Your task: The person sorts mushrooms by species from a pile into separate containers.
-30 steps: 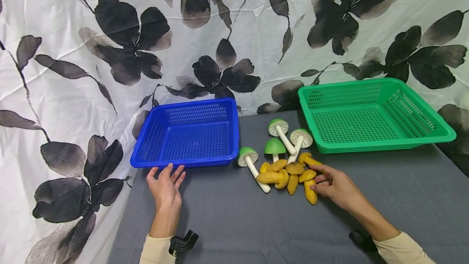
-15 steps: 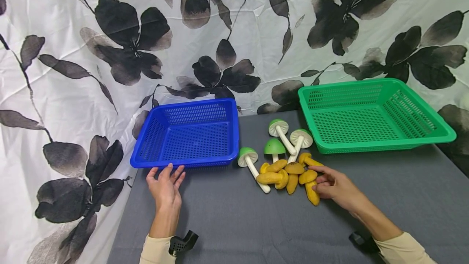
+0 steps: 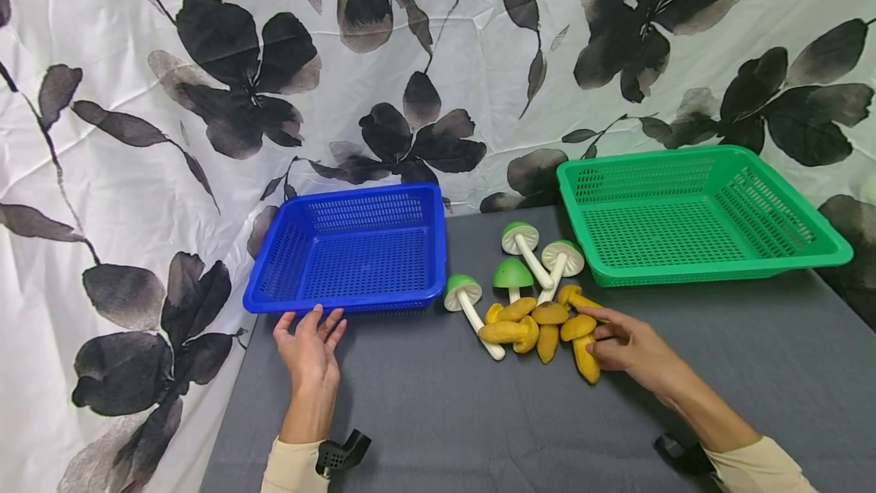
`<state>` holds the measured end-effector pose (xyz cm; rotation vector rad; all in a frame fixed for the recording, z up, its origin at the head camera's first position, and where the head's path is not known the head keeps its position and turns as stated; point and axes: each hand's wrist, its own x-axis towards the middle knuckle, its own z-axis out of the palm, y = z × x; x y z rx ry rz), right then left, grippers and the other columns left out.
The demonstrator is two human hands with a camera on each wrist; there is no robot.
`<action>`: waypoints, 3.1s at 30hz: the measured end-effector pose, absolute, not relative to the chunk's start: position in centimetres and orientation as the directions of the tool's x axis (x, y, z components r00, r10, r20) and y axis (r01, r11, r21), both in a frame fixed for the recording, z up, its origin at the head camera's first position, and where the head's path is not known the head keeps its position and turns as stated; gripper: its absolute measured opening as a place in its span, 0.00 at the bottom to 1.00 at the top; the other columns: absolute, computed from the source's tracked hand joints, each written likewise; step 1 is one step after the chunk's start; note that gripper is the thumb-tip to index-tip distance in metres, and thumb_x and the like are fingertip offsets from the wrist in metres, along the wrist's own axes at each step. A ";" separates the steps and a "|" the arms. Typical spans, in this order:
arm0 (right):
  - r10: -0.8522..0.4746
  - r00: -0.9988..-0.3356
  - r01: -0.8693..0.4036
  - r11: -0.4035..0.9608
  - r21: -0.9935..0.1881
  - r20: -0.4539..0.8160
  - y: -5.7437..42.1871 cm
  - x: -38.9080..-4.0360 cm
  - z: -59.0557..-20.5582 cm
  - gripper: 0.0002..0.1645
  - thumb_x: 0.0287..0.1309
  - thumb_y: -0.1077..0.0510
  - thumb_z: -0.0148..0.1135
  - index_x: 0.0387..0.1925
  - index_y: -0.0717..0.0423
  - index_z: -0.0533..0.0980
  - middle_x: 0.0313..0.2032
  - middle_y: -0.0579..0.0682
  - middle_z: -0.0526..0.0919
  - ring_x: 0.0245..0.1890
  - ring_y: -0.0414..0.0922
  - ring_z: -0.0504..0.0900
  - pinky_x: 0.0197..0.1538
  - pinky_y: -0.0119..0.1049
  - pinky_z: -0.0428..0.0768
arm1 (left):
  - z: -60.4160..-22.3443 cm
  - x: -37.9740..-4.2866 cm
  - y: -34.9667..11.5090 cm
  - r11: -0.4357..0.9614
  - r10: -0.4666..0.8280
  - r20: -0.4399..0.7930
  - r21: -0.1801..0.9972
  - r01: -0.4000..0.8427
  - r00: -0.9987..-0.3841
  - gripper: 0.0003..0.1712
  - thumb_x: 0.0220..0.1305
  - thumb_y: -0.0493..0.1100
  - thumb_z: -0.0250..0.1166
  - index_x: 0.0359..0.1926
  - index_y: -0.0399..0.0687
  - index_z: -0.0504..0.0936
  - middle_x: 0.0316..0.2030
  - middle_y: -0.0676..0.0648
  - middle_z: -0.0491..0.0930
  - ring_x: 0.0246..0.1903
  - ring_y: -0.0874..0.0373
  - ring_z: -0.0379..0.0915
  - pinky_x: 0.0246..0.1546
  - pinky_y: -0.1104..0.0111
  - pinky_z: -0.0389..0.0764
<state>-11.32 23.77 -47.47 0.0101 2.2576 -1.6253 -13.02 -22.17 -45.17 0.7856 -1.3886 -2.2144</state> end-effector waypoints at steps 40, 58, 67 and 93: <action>-0.269 -0.953 0.089 0.195 -0.977 -0.141 19.6 -16.6 -39.6 0.41 0.67 0.48 0.67 0.76 0.41 0.61 0.56 0.59 0.74 0.48 0.45 0.82 0.51 0.44 0.86 | -45.5 -13.1 -22.1 -0.431 -0.605 -0.222 0.899 0.081 -0.764 0.33 0.75 0.39 0.59 0.68 0.50 0.48 0.52 0.43 0.67 0.45 0.47 0.85 0.47 0.56 0.87; -0.315 -0.940 0.120 0.065 -0.991 -0.134 13.6 -21.3 -37.5 0.38 0.66 0.55 0.68 0.73 0.40 0.65 0.58 0.58 0.78 0.51 0.47 0.84 0.52 0.45 0.86 | -45.4 -13.1 -22.1 -0.436 -0.602 -0.227 0.897 0.076 -0.766 0.34 0.75 0.39 0.60 0.69 0.48 0.47 0.51 0.43 0.67 0.42 0.49 0.86 0.45 0.57 0.88; -0.338 -0.934 0.122 0.009 -0.992 -0.118 10.5 -23.5 -37.1 0.38 0.67 0.61 0.66 0.74 0.44 0.65 0.55 0.57 0.80 0.51 0.48 0.84 0.56 0.51 0.84 | -45.6 -12.9 -22.0 -0.428 -0.606 -0.220 0.900 0.080 -0.765 0.34 0.75 0.39 0.60 0.69 0.48 0.47 0.51 0.43 0.67 0.40 0.52 0.86 0.45 0.57 0.88; -0.439 -0.889 0.197 -0.115 -0.974 -0.128 3.3 -29.2 -36.9 0.37 0.67 0.65 0.63 0.74 0.49 0.64 0.60 0.61 0.79 0.50 0.52 0.85 0.54 0.47 0.85 | -45.4 -13.1 -22.1 -0.430 -0.601 -0.226 0.900 0.072 -0.767 0.31 0.75 0.39 0.59 0.67 0.50 0.48 0.51 0.43 0.66 0.40 0.52 0.86 0.43 0.59 0.88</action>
